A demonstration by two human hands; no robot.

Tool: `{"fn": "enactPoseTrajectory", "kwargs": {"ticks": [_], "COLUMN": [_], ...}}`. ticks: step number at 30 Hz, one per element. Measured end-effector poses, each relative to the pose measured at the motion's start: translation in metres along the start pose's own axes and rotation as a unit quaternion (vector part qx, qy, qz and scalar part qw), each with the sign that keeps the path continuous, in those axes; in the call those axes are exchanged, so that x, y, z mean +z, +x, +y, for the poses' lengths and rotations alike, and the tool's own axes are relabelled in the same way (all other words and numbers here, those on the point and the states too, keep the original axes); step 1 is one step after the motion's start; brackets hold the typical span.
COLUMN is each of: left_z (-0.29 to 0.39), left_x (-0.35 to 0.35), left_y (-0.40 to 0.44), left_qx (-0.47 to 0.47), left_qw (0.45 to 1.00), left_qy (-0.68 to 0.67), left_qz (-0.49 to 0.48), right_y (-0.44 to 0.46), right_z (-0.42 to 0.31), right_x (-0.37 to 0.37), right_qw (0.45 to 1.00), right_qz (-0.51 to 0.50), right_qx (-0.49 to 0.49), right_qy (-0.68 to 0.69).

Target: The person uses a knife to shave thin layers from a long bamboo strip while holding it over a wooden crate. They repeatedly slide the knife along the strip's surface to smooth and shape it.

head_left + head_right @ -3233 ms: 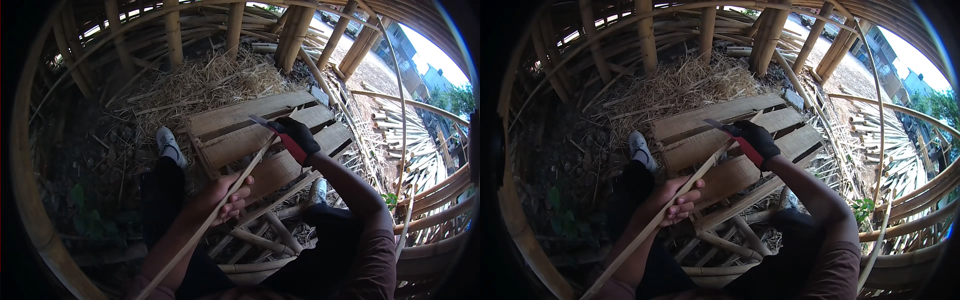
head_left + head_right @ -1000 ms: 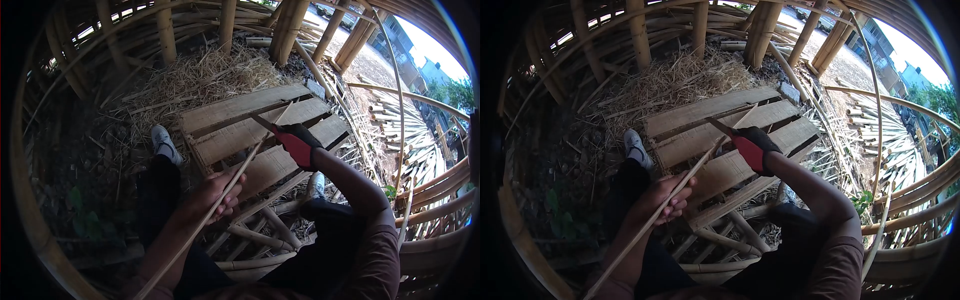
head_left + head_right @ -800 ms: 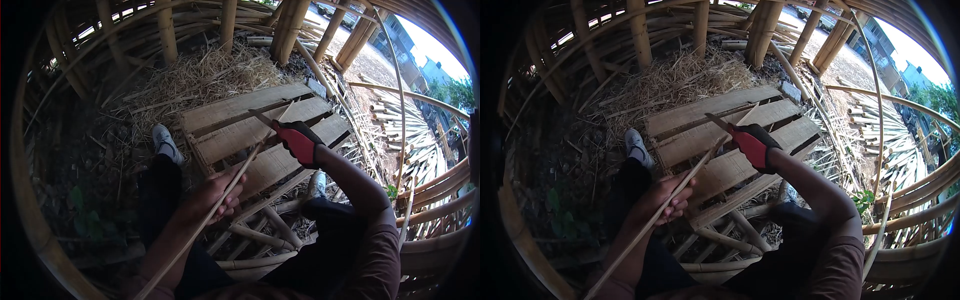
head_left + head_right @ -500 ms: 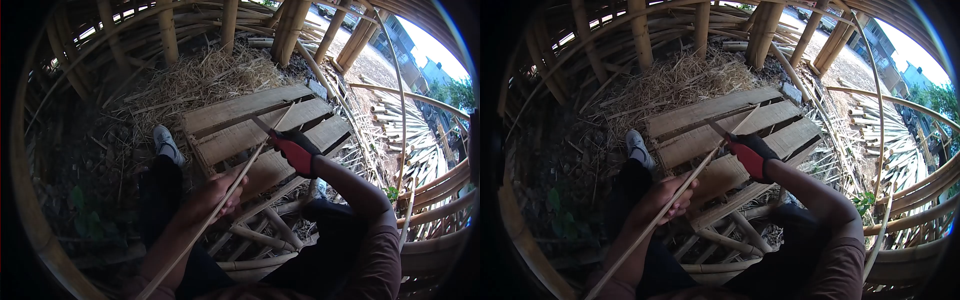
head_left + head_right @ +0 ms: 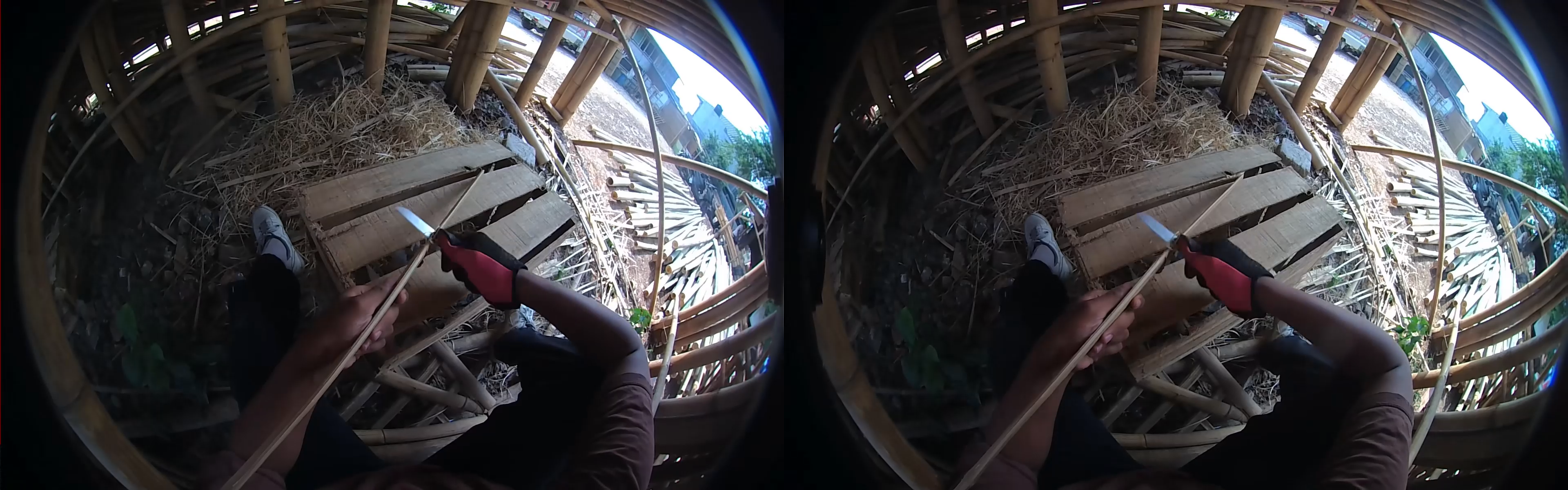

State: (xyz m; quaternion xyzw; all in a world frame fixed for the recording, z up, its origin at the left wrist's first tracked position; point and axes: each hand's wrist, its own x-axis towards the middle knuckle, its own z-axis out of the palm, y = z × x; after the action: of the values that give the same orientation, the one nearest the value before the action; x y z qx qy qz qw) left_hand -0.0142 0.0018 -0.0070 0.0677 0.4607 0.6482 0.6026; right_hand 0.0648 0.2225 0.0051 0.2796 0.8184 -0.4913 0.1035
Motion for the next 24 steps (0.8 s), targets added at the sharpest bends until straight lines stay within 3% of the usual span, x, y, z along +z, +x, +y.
{"fn": "enactPoseTrajectory", "kwargs": {"ticks": [1,2,4,5,6,8,10,12,14,16,18,20,21,23,24], "left_z": [0.000,0.000,-0.006,-0.006,-0.004,-0.002,-0.004,-0.004,-0.005,-0.002,-0.003,-0.005,-0.005,-0.004,-0.004], "left_x": [0.000,-0.002,-0.006,-0.005,-0.002,-0.001,-0.005,-0.006,-0.004,-0.003,-0.004,-0.004,-0.004,-0.002,-0.002], "left_y": [-0.001,0.001,0.004,0.002,0.000,0.001,0.003,0.002,0.002,-0.001,0.002,0.002,0.002,0.002,0.002], "left_qx": [-0.013,-0.011,0.007,0.005,0.001,0.003,0.000,0.001,0.004,-0.002,0.004,0.006,0.005,0.008,0.005], "left_qw": [1.000,1.000,1.000,1.000,1.000,1.000,1.000,1.000,1.000,1.000,1.000,1.000,1.000,1.000,1.000], "left_qy": [-0.008,-0.008,-0.007,-0.008,-0.010,-0.010,0.012,0.000,-0.013,-0.018,-0.009,-0.003,-0.005,-0.006,-0.004], "left_qz": [0.011,0.013,-0.012,-0.013,-0.001,0.012,-0.010,-0.006,-0.007,-0.004,-0.006,-0.010,-0.009,-0.009,-0.009], "right_y": [-0.004,0.001,0.014,0.025,0.014,-0.014,-0.005,0.010,0.005,-0.014,-0.011,0.003,0.004,0.002,-0.011], "right_z": [-0.002,-0.004,-0.004,0.006,0.001,-0.015,-0.005,0.001,0.010,-0.005,-0.014,-0.001,0.004,0.012,-0.002], "right_x": [-0.002,-0.012,-0.033,-0.032,-0.026,-0.005,-0.014,-0.029,-0.021,-0.005,-0.022,-0.036,-0.030,-0.015,-0.018], "right_qw": [0.985,0.985,0.995,0.976,0.976,0.998,0.992,0.980,0.971,0.964,0.995,0.977,0.977,0.992,0.976], "right_qz": [-0.096,-0.097,0.009,0.097,0.099,-0.047,-0.081,0.073,0.114,-0.137,-0.073,0.004,0.005,-0.073,-0.149], "right_qx": [0.068,0.066,-0.013,-0.034,-0.034,0.043,0.054,-0.010,-0.026,0.105,-0.002,0.003,0.003,0.012,0.063], "right_qy": [0.126,0.125,0.096,0.193,0.193,0.005,0.082,0.187,0.209,0.201,0.068,0.213,0.212,0.099,0.146]}}
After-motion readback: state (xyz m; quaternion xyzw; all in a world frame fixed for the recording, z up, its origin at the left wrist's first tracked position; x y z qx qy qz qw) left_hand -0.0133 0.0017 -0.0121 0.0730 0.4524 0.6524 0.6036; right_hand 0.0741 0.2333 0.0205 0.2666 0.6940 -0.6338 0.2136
